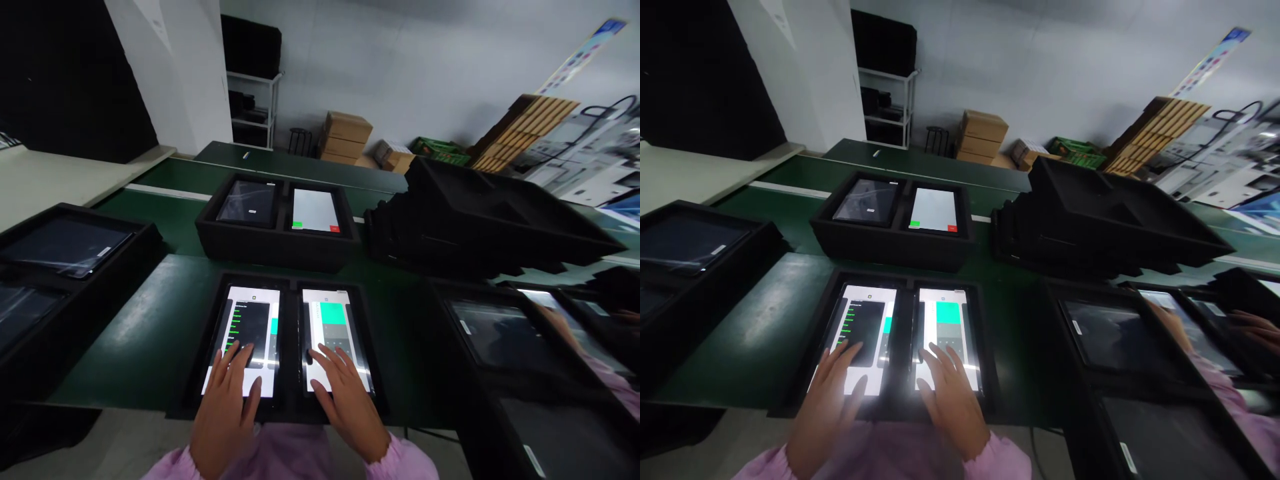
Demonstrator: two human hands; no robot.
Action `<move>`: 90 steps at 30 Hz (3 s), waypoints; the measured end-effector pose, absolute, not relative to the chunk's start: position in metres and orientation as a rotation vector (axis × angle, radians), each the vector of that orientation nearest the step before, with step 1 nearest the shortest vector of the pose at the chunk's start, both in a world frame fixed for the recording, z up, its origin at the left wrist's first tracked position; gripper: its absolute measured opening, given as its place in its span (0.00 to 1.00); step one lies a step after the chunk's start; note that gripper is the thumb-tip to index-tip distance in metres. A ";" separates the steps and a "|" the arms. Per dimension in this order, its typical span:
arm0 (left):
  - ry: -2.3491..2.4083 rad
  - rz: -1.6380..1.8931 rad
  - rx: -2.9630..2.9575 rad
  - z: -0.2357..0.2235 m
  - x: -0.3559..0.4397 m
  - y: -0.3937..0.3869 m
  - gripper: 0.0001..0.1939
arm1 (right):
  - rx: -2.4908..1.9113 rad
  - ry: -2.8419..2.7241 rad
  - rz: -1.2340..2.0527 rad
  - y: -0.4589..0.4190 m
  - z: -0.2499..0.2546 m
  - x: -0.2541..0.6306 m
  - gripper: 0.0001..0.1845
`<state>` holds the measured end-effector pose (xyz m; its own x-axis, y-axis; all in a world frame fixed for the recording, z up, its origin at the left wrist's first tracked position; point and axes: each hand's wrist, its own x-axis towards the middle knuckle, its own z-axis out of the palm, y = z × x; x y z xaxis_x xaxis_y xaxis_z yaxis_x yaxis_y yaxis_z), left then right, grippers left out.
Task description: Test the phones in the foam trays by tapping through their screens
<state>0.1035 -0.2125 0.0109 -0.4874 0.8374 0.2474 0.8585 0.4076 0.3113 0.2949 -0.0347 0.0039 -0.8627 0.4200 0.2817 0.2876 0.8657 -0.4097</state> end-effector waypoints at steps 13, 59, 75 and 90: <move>-2.636 -0.990 -1.482 0.057 0.019 -0.194 0.21 | -0.787 -2.379 0.713 0.052 0.023 0.297 0.18; -2.682 -1.129 -1.204 0.016 -0.022 -0.175 0.19 | -1.121 -2.110 0.623 0.077 -0.031 0.281 0.19; -2.668 -1.208 -1.192 0.012 -0.023 -0.176 0.23 | -1.032 -2.229 0.509 0.076 -0.028 0.282 0.18; -2.737 -0.904 -1.300 0.019 -0.009 -0.177 0.25 | -1.025 -2.244 0.682 0.072 -0.029 0.288 0.20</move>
